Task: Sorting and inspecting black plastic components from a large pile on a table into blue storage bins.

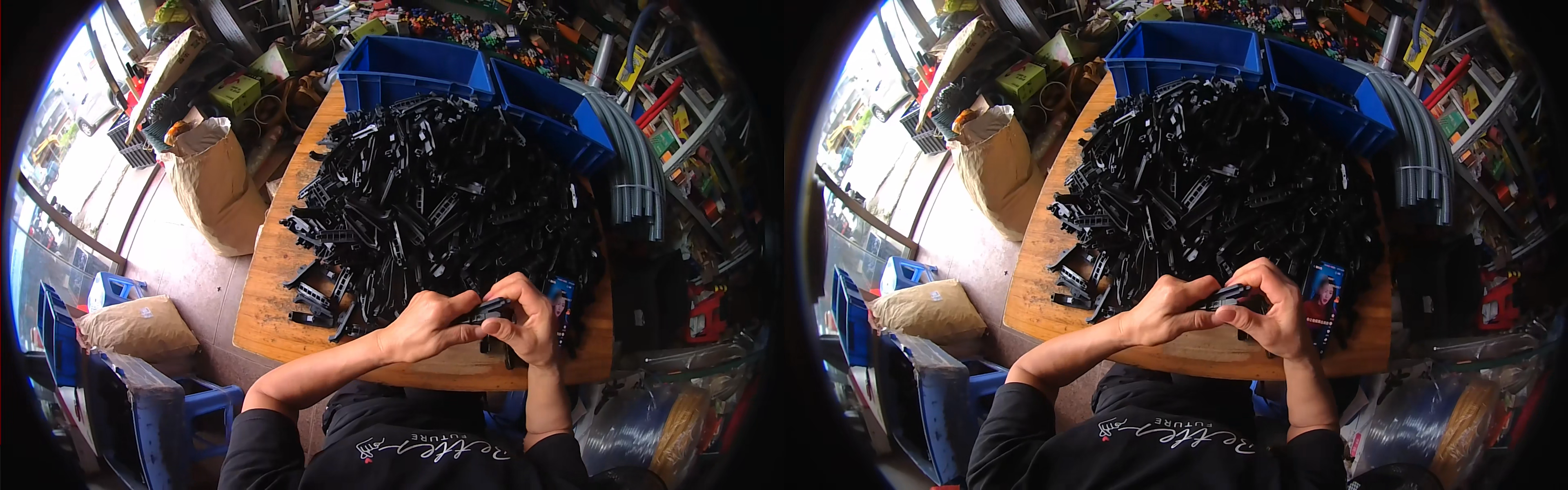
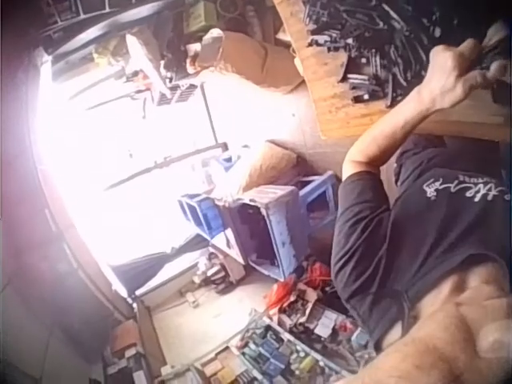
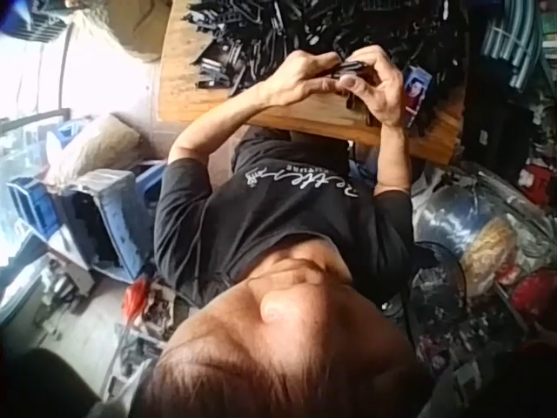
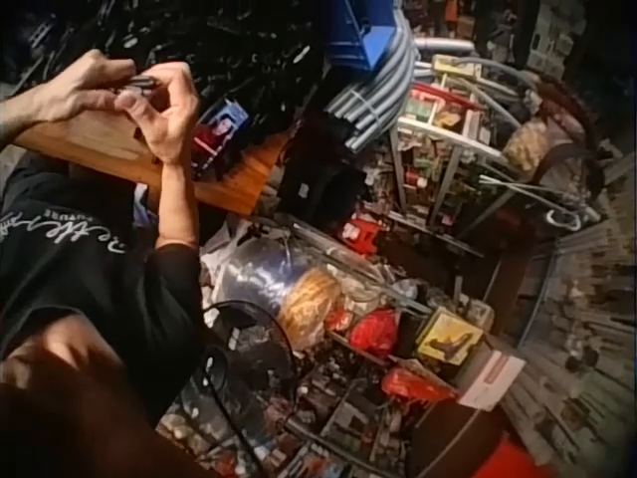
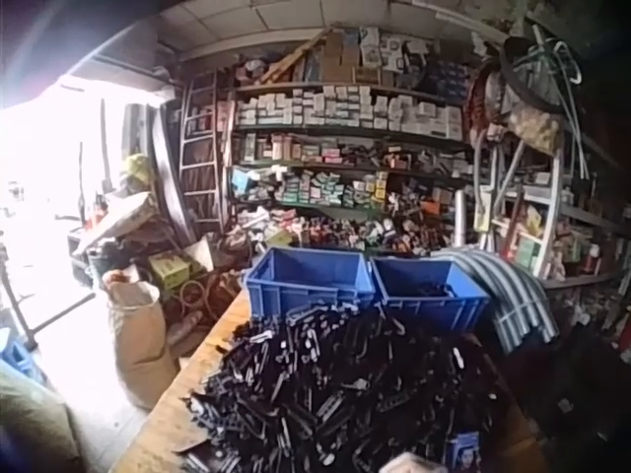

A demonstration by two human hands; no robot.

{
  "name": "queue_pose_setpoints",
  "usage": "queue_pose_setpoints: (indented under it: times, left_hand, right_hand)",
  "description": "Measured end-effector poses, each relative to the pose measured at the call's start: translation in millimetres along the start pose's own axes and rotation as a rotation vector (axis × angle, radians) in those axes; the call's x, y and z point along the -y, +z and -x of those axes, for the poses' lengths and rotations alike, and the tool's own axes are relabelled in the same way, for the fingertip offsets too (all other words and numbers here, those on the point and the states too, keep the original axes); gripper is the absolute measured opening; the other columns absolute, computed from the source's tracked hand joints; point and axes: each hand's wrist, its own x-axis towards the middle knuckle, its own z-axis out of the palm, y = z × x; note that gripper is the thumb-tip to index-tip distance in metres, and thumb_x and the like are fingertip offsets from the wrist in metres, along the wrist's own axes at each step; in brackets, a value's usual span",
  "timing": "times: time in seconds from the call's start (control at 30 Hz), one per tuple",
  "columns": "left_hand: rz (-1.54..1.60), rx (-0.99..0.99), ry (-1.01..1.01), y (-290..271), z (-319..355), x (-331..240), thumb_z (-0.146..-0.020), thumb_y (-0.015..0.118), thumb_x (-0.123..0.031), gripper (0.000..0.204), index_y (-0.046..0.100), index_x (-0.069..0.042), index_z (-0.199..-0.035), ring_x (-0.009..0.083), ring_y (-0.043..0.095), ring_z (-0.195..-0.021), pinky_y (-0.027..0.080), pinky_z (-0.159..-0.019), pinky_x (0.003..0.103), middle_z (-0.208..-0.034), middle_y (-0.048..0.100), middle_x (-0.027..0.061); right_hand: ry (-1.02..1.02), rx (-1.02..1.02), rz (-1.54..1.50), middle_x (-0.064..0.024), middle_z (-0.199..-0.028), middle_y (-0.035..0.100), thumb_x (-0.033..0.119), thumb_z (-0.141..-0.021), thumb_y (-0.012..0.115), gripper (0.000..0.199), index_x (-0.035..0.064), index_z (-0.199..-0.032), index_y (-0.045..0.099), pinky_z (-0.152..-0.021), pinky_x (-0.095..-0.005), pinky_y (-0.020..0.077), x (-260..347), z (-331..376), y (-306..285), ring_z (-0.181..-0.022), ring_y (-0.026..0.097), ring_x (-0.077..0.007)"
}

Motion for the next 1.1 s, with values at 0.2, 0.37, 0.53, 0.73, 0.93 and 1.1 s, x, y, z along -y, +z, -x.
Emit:
queue_pose_setpoints:
  times: [0.2,0.37,0.53,0.73,0.93,1.1]
  left_hand:
    - [-0.317,-0.097,0.125,-16,-5,-5,-0.086,0.061,-0.034,0.042,0.057,-0.002,-0.112,0.0313,0.060,-0.084,0.049,-0.070,0.038,-0.095,0.059,0.0159]
    - [-1.041,-0.453,-0.095,-95,-10,18,-0.074,0.068,-0.020,0.048,0.054,-0.009,-0.119,0.0282,0.047,-0.105,0.039,-0.085,0.039,-0.117,0.051,0.0105]
    - [-1.130,-0.356,-0.132,-105,-19,44,-0.069,0.058,-0.004,0.023,0.062,-0.007,-0.092,0.0265,0.050,-0.093,0.041,-0.079,0.037,-0.099,0.052,0.0084]
    - [-1.101,-0.322,-0.093,-114,-7,49,-0.070,0.054,0.002,0.022,0.056,-0.007,-0.090,0.0265,0.051,-0.086,0.043,-0.074,0.036,-0.085,0.051,0.0084]
    - [-0.616,-0.624,-0.009,-101,-15,30,-0.079,0.054,0.003,0.048,0.049,-0.010,-0.126,0.0222,0.063,-0.079,0.051,-0.069,0.031,-0.086,0.056,0.0083]
    - [0.329,-0.539,-0.295,-86,-4,14,-0.082,0.051,-0.002,0.026,0.052,-0.003,-0.108,0.0143,0.062,-0.064,0.051,-0.061,0.024,-0.074,0.057,0.0036]
  right_hand:
    - [-0.133,0.097,0.205,-0.0045,-0.083,0.054,0.025,-0.076,0.076,0.032,-0.0001,-0.083,0.057,-0.064,-0.0237,0.0420,11,-25,-10,-0.071,0.051,-0.0104]
    - [-0.055,-0.591,0.419,-0.0017,-0.080,0.059,0.012,-0.082,0.070,0.024,0.0003,-0.097,0.057,-0.065,-0.0208,0.0458,-15,-107,-130,-0.069,0.053,-0.0066]
    - [0.023,-0.686,0.373,-0.0111,-0.105,0.060,0.018,-0.081,0.071,0.050,-0.0052,-0.119,0.049,-0.083,-0.0267,0.0491,-37,-208,-256,-0.094,0.059,-0.0155]
    - [0.236,-0.464,0.520,0.0020,-0.083,0.060,0.010,-0.088,0.057,0.016,0.0059,-0.103,0.062,-0.065,-0.0178,0.0430,-100,-111,-282,-0.074,0.054,-0.0036]
    - [0.618,-0.282,0.990,-0.0187,-0.094,0.066,0.010,-0.080,0.062,0.022,-0.0001,-0.099,0.064,-0.075,-0.0373,0.0489,-198,33,-288,-0.090,0.065,-0.0289]
    - [0.383,-0.428,1.176,-0.0175,-0.084,0.066,0.010,-0.082,0.063,0.024,0.0004,-0.103,0.060,-0.071,-0.0378,0.0483,-195,71,-259,-0.080,0.064,-0.0327]
